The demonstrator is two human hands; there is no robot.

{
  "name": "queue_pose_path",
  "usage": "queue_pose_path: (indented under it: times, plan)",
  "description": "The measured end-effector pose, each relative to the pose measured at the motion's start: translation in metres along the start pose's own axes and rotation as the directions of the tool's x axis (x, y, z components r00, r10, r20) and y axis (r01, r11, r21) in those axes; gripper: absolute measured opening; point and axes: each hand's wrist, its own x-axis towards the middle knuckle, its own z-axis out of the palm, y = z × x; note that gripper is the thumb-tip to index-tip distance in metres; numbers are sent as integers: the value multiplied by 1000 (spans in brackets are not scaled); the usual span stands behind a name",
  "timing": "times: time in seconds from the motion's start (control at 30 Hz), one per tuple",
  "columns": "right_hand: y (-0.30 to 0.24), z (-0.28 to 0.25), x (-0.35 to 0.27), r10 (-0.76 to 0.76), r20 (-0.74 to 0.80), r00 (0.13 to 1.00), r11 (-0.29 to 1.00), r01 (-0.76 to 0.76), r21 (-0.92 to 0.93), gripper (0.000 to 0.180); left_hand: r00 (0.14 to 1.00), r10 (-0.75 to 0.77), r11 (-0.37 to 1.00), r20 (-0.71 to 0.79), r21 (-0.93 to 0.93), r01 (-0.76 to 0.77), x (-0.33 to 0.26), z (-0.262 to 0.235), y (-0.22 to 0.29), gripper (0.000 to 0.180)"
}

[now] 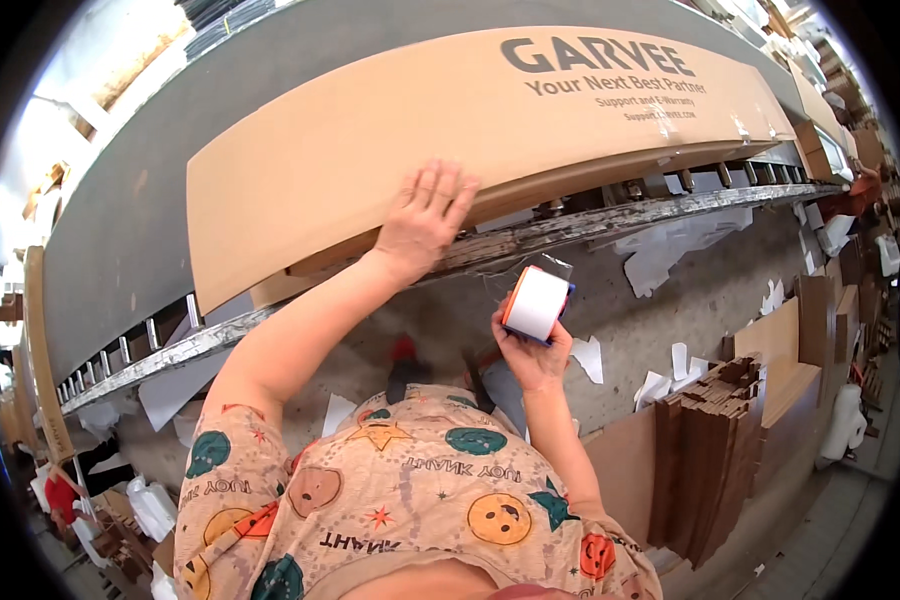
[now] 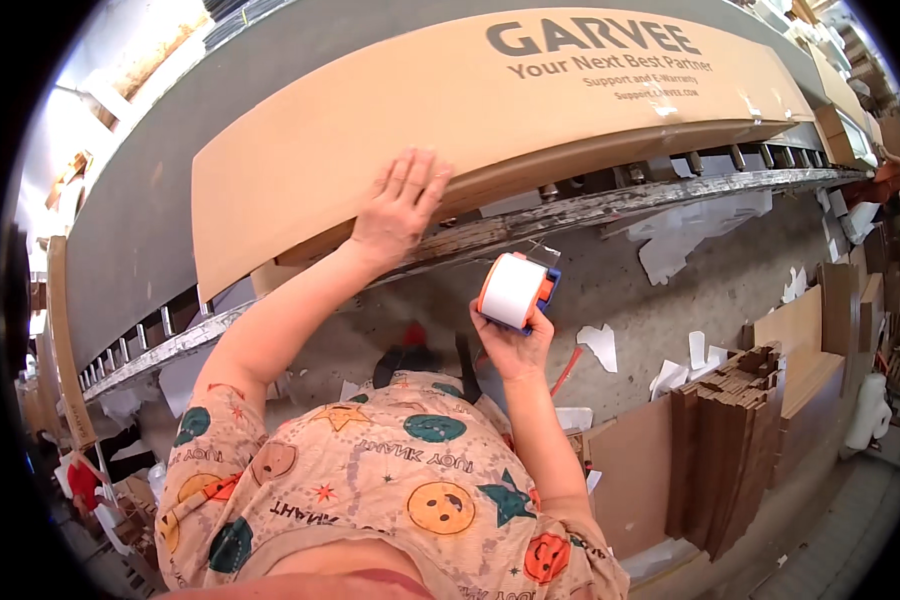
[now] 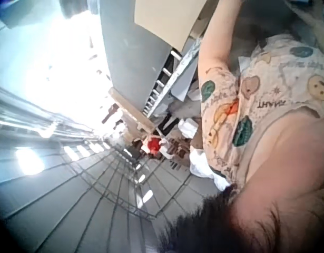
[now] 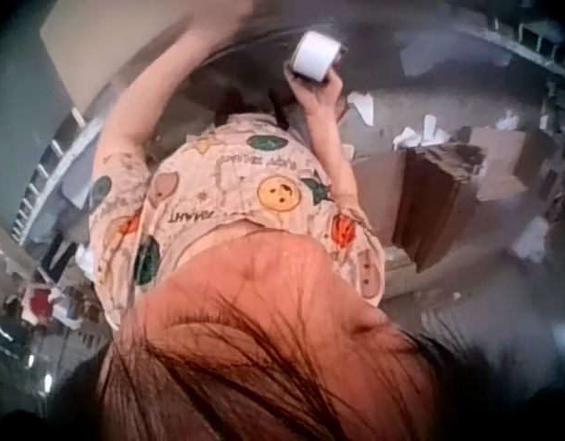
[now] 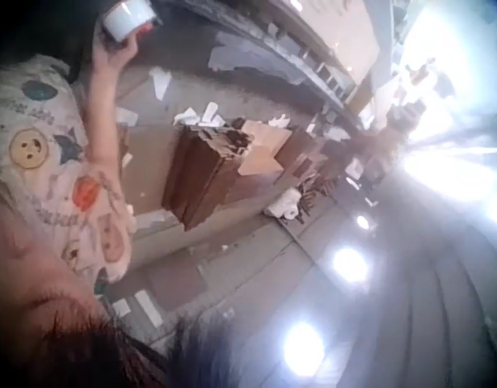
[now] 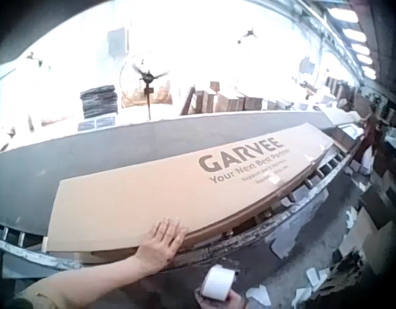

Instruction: The person packs items into cardboard boxes with foam pieces, folds the box flaps closed, and tapes them shut using a tape dispenser. Afterwards, the person walks across the workshop, picks up a roll of tape, and handles the tape dispenser.

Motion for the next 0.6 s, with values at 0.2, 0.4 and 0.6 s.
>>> queue_pose_path:
  times: [0.2, 0.4, 0.6]
  plan:
    - [60, 56, -23, -52, 110, 993, 991, 37, 131, 47, 975, 198, 980, 96, -45, -195, -2, -16, -28, 51]
    - [18, 91, -21, -196, 81, 977, 970, 181, 162, 51, 974, 227, 968, 2, -115, -225, -14, -19, -41, 49]
    - [-15, 232, 19, -602, 530, 597, 159, 740, -653, 49, 979, 189, 979, -72, -70, -194, -24, -12, -36, 45]
